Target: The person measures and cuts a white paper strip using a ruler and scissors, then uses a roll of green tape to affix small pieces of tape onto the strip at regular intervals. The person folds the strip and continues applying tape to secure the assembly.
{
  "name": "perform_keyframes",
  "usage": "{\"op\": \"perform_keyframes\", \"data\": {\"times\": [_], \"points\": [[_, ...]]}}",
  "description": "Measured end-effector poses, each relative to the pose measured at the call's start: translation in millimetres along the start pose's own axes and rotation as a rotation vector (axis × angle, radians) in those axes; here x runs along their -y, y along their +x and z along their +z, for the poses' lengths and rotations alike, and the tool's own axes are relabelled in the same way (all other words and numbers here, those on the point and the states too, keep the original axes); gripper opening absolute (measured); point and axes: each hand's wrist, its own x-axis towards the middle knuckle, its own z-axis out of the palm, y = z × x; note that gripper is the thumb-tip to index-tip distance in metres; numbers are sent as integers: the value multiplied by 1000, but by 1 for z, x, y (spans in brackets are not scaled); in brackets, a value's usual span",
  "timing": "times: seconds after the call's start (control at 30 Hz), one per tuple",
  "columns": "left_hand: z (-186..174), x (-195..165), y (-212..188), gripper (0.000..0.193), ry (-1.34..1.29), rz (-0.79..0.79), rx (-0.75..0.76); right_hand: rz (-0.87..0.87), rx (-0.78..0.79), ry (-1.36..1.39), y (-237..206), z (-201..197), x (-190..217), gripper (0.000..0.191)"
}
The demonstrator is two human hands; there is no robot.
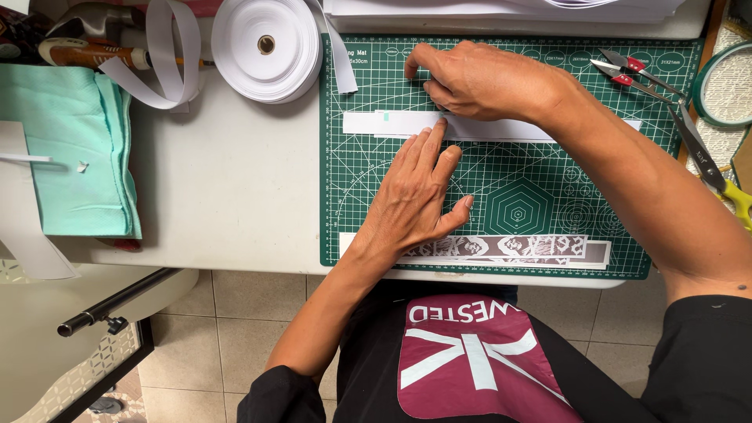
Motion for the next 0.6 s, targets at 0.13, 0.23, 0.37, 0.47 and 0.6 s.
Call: {"op": "perform_keyframes", "data": {"times": [0.13,0.23,0.37,0.47,0.6], "points": [[1,0,-1,58,-10,5,-9,-58,-50,22,-2,1,-1,30],[1,0,-1,58,2,5,-11,-51,-41,13,-1,2,-2,30],[1,-1,1,58,-6,10,-28,-13,-8,6,0,2,-2,31],[1,-2,3,58,4,10,-25,-21,-14,3,-1,3,-2,30],[0,-3,5,60,-2,-2,-15,-51,-37,11,-3,2,-1,31]]}}
